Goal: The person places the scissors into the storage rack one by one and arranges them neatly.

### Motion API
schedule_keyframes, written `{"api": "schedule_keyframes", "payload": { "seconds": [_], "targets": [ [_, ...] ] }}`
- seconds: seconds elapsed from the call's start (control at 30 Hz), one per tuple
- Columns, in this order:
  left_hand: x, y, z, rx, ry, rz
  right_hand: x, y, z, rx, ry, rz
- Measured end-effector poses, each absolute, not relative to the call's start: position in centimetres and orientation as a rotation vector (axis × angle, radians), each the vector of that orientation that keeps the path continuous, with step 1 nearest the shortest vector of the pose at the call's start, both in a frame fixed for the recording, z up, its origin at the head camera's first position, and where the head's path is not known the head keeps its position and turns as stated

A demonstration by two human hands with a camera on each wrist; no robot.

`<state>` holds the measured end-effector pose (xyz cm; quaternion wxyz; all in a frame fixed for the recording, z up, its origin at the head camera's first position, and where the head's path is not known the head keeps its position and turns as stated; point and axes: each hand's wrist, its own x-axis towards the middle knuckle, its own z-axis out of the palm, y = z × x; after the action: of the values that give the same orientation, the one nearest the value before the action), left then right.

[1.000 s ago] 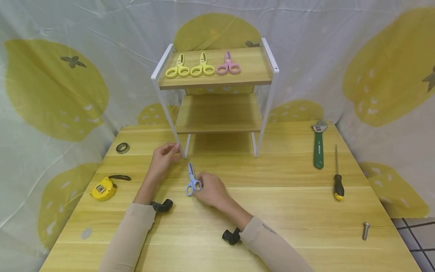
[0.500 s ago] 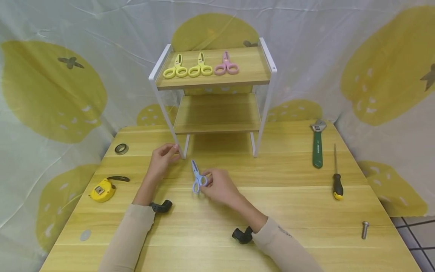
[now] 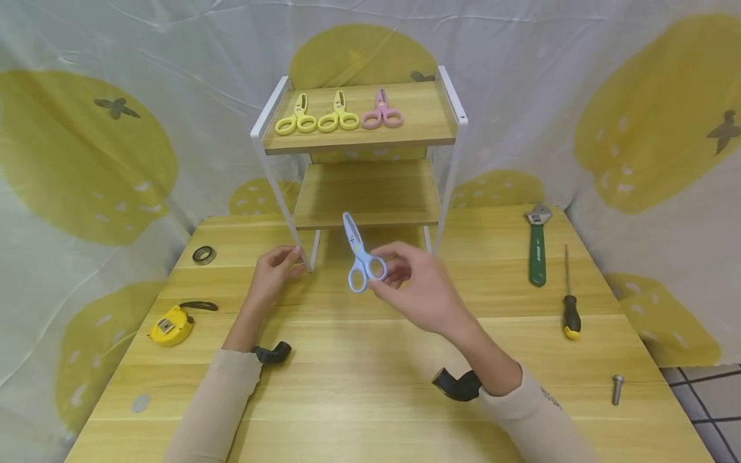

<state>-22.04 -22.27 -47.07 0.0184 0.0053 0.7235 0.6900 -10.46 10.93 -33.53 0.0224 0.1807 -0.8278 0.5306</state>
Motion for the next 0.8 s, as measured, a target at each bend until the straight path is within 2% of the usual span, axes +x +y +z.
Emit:
{"api": "schedule_keyframes", "payload": {
  "seconds": [0.17,0.3,0.53,0.8],
  "targets": [
    [-22.0,-22.2,-47.3,0.018,2.245,2.137,-10.3,13.3,-29.0,0.563,-2.429,1.557],
    [-22.1,-22.3,-47.3,0.03,2.241,2.141,-11.6,14.8,-25.6,0.515,-2.334,1.491],
    [-22.1,-22.4,-47.2,0.024,2.249,2.145,-16.6,17.3,-21.4,0.316,-2.308,1.515],
    [-22.0,-22.1,-47.2,0.004,2.241,2.157,-21.6,18.7,-18.9,0.082,-2.545,1.363]
  ]
}}
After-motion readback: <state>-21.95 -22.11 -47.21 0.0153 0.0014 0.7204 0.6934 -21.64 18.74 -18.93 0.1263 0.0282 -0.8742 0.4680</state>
